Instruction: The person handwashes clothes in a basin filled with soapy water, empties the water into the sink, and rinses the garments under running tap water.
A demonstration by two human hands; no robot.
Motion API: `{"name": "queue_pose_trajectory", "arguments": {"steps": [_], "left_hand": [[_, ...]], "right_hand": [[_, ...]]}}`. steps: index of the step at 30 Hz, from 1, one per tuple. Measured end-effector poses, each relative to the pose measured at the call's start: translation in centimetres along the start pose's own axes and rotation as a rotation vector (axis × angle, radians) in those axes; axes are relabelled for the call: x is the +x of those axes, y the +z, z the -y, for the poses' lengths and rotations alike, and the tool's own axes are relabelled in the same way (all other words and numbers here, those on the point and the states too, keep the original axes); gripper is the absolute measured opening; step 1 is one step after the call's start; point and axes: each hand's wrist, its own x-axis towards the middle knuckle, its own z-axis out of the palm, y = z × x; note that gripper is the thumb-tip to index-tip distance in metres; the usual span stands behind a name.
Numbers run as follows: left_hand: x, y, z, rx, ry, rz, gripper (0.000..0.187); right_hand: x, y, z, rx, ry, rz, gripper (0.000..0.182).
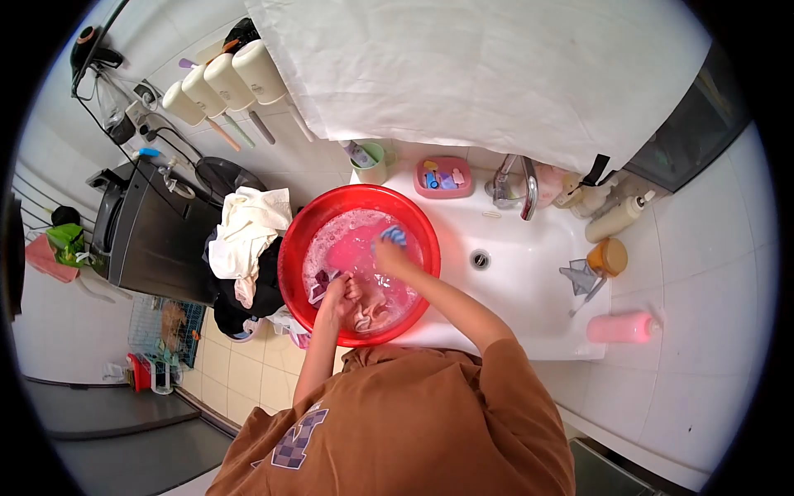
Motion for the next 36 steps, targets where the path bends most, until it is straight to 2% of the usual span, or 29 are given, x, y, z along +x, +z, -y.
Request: {"name": "queue_pose_trajectory", "arguments": {"steps": [1,2,4,5,7,9,11,12,13,15,16,17,19,20,22,23,25,27,29,31,33,35,36], "left_hand": [[-0.1,0.2,-0.2,-0.008,-0.023,-0.005,0.017],[0.3,-0.4,-0.1,-0.008,-0.022,-0.004,0.017],[1.0,-1.6,0.0,-0.230,-0.082,0.173,0.018],[0.8,-1.4,-0.1,-0.233,-0.079,0.172,0.018],[0.3,-1.1,-0.3,-0.329,-0.063,0.237,0.018],[-0.7,-0.2,-0.6,-0.321,-0.011,0.220,0.021],[-1.1,0.0,-0.6,-0.315,0.035,0.205,0.027],[-1.1,-0.1,-0.7,-0.325,0.051,0.273,0.030],[-1.2,-0.2,-0.7,-0.335,0.069,0.340,0.033],[-1.3,-0.1,-0.8,-0.347,0.073,0.341,0.036],[-1.4,-0.2,-0.9,-0.344,0.083,0.359,0.037],[-1.5,-0.1,-0.9,-0.339,0.091,0.377,0.038],[-1.6,-0.1,-1.0,-0.327,0.082,0.377,0.038],[-1.6,-0.1,-1.1,-0.315,0.076,0.378,0.038],[-1.7,-0.2,-1.1,-0.277,0.084,0.396,0.039],[-1.7,-0.4,-1.2,-0.235,0.094,0.411,0.040],[-1.7,-0.6,-1.3,-0.215,0.092,0.408,0.041],[-1.5,-0.6,-1.1,-0.194,0.082,0.405,0.043],[-1.3,-0.4,-0.8,-0.045,0.071,0.314,0.042],[-1.2,0.0,-0.4,-0.033,0.014,0.313,0.040],[-1.4,0.9,0.1,-0.019,-0.041,0.311,0.038],[-1.8,1.9,0.9,-0.205,0.075,0.277,0.029],[-1.5,1.8,1.0,-0.251,0.106,0.278,0.028]], "right_hand": [[-0.1,0.9,-0.7,-0.110,-0.209,0.180,0.033],[-0.3,0.3,-0.5,-0.110,-0.210,0.179,0.033],[-0.6,-0.7,0.1,-0.067,-0.122,0.252,0.033],[-0.6,-0.6,0.3,-0.067,-0.125,0.254,0.033],[-0.4,-0.2,1.0,-0.145,0.097,-0.065,0.034],[-0.5,0.2,0.6,-0.154,0.053,0.004,0.035],[0.7,-0.4,-0.5,0.064,-0.190,0.522,0.041],[0.8,-1.1,-0.6,-0.071,-0.170,0.550,0.044],[0.5,-0.9,-0.4,-0.072,-0.170,0.552,0.044],[-0.6,-0.4,0.5,-0.340,0.036,-0.133,0.043],[-1.4,-0.7,0.2,-0.398,-0.126,-0.150,0.040],[-1.2,-0.7,-0.2,-0.397,-0.125,-0.149,0.040],[-0.2,-1.0,-0.9,-0.155,-0.142,0.367,0.033],[0.1,-1.0,-1.0,-0.157,-0.141,0.368,0.033],[0.5,-0.9,-1.1,-0.107,0.102,0.171,0.026],[0.7,-0.5,-1.3,-0.108,0.098,0.172,0.026],[0.9,0.4,-1.6,0.072,0.156,-0.055,0.021],[0.8,-0.6,-0.3,0.137,0.076,-0.065,0.022],[-0.2,-2.5,2.1,0.200,0.000,-0.077,0.024],[-2.2,-4.2,5.6,0.481,0.023,0.058,0.023],[-3.6,-3.6,7.5,0.484,-0.097,0.061,0.021],[-4.7,-2.4,8.9,0.487,-0.120,0.043,0.022],[-5.2,-1.4,9.7,0.372,-0.061,0.000,0.026]]}}
